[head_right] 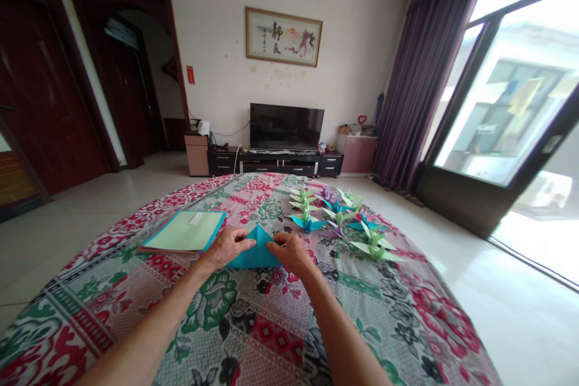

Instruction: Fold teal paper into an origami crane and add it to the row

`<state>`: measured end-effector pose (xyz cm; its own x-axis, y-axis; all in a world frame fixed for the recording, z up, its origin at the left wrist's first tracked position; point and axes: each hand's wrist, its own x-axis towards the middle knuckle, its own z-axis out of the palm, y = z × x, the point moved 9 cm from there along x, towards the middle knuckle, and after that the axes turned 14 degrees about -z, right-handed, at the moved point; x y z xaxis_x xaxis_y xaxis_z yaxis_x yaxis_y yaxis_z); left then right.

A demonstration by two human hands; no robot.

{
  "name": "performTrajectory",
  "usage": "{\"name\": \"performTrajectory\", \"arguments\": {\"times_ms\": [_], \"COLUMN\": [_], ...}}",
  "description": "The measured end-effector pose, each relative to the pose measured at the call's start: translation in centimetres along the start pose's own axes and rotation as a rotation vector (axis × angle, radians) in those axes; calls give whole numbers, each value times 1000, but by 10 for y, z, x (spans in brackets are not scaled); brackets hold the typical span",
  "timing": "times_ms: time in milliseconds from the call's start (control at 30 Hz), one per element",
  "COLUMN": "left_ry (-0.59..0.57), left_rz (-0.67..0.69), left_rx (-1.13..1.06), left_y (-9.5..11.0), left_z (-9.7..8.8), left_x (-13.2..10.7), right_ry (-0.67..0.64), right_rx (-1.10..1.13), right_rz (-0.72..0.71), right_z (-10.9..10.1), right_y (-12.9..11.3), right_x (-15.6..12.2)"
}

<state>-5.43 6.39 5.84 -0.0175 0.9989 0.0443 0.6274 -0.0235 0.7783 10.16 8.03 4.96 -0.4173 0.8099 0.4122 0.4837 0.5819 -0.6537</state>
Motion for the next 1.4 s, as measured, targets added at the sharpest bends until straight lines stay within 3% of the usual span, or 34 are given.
{"name": "performTrajectory", "arguments": {"times_ms": [300,733,933,1033,1167,1233,1400], "left_ry": [15,14,153,244,360,399,445], "left_rz": [76,41,-13,-47,-72,-79,-101], "left_rx": [-107,-208,-260,-294,-373,-418,-501], "left_y": [10,6,-10,-21,-31,-34,-36], "left_z": [-4,-6,-19,-28,-39,-42,-46], "left_x": [-2,-1,6,8,7,6,4], "right_ry": [-47,-81,-231,-121,188,282,377], "right_rx": [31,97,256,354,616,740,904], "right_rz": [0,-27,46,74,74,82,114], "right_z": [6,11,17,10,2,3,8], "right_y": [-4,-3,12,19,23,24,27], "right_x": [-1,-1,-9,-8,-5,-5,-8]}}
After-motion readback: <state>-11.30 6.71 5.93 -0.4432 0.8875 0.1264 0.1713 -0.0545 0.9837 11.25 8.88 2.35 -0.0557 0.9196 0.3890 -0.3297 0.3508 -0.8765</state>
